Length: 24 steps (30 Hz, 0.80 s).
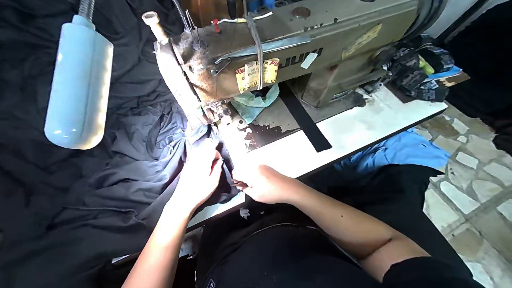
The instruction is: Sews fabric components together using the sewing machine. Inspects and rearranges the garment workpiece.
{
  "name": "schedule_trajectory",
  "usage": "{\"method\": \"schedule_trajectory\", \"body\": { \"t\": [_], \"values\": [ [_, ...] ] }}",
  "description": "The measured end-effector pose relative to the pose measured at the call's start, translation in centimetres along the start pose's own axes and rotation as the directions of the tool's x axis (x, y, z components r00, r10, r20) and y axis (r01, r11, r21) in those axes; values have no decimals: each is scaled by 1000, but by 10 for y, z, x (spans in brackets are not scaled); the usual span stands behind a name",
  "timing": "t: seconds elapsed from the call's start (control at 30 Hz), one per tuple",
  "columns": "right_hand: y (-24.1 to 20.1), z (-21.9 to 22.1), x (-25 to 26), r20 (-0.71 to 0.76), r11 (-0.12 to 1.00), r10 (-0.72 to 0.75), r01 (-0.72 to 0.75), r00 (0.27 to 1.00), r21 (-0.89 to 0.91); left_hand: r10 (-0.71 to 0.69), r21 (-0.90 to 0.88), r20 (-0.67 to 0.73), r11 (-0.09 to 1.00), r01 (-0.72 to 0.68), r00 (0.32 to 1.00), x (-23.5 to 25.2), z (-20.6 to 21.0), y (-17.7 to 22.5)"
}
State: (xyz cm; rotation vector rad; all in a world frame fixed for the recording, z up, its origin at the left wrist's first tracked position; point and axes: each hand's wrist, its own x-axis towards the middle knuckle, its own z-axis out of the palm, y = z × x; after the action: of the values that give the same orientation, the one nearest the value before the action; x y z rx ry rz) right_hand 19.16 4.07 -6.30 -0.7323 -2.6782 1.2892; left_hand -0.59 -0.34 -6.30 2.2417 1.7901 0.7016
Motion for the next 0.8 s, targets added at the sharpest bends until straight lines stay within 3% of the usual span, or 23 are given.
{"method": "schedule_trajectory", "body": {
  "t": [0.17, 0.37, 0.63, 0.8],
  "values": [
    [-3, 2, 8, -15, 998, 53, -52, 998, 22, 130, 153, 98, 978, -144, 987, 5, 26, -16],
    [-7, 2, 21, -70, 995, 93, -94, 993, -25, 135, 180, 114, 971, -154, 984, 15, 24, -21],
    [-2, 7, 8, -100, 997, 37, -30, 994, 69, 97, 155, 96, 982, -111, 991, -1, 29, -11],
    [-5, -6, 18, -46, 986, 132, -126, 990, 109, -49, 71, 57, 996, 45, 997, 8, 21, -15]
  ]
}}
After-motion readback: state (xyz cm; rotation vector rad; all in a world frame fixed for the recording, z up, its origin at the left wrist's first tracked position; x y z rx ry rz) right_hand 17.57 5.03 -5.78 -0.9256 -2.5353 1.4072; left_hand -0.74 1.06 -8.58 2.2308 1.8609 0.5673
